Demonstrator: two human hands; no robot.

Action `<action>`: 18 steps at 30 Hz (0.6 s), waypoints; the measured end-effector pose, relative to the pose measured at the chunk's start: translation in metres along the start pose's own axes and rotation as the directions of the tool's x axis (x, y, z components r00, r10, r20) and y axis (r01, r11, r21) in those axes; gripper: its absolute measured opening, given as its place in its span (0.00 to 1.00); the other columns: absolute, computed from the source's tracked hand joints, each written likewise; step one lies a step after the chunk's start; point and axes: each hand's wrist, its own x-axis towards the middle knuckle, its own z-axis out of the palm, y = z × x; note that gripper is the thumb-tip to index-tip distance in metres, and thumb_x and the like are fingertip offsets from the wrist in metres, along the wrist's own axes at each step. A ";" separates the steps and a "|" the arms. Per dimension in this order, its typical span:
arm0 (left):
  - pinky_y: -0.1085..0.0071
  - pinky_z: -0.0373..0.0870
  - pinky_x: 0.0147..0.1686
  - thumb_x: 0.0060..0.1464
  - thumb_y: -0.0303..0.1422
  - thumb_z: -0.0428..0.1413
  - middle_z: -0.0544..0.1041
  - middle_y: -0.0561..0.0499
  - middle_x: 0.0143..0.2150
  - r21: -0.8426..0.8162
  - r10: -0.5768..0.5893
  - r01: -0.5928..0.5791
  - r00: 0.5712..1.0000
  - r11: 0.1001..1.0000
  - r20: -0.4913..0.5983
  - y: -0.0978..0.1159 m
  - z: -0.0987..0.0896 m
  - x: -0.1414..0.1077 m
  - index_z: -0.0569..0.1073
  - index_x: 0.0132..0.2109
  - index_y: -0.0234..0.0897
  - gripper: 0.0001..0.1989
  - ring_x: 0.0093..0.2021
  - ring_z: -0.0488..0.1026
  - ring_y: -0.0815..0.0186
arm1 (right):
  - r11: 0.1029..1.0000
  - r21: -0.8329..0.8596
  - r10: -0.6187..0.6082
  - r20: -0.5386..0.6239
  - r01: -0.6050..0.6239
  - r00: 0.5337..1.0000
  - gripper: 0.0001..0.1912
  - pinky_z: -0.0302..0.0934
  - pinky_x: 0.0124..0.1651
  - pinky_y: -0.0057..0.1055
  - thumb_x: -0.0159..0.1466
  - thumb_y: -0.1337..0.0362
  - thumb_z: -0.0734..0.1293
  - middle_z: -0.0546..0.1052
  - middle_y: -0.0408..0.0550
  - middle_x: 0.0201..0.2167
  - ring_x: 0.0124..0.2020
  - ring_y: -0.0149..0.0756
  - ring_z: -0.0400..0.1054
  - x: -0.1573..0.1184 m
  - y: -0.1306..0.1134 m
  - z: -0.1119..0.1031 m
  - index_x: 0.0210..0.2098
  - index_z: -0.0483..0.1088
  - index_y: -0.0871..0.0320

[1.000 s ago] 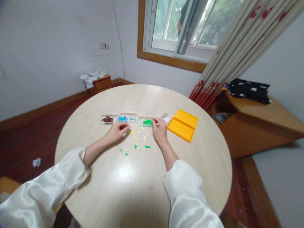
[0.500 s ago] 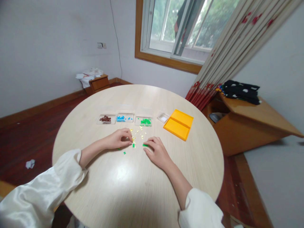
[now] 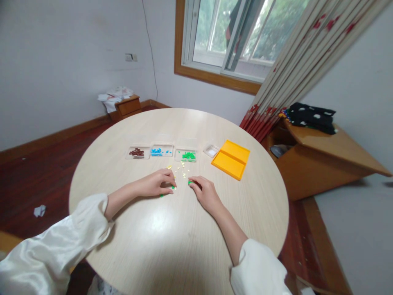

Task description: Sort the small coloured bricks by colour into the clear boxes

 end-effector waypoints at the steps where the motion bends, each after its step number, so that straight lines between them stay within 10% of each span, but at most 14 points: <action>1: 0.67 0.63 0.44 0.51 0.33 0.57 0.71 0.47 0.36 0.002 -0.001 0.000 1.000 1.000 0.002 0.001 -0.001 0.000 0.76 0.39 0.35 0.09 0.39 0.68 0.65 | 1.000 0.004 0.005 -0.009 -0.004 1.000 0.09 0.67 0.40 0.35 0.62 0.64 0.62 0.79 0.50 0.34 0.36 0.37 0.73 0.000 0.001 0.000 0.37 0.74 0.57; 18: 0.68 0.64 0.44 0.53 0.26 0.50 0.71 0.45 0.37 0.031 0.033 -0.033 0.999 0.999 0.008 0.002 -0.004 0.000 0.74 0.35 0.33 0.08 0.40 0.67 0.64 | 0.999 0.027 0.040 -0.079 -0.038 0.996 0.09 0.67 0.41 0.34 0.61 0.64 0.62 0.79 0.50 0.33 0.36 0.36 0.73 0.001 0.004 0.002 0.36 0.74 0.58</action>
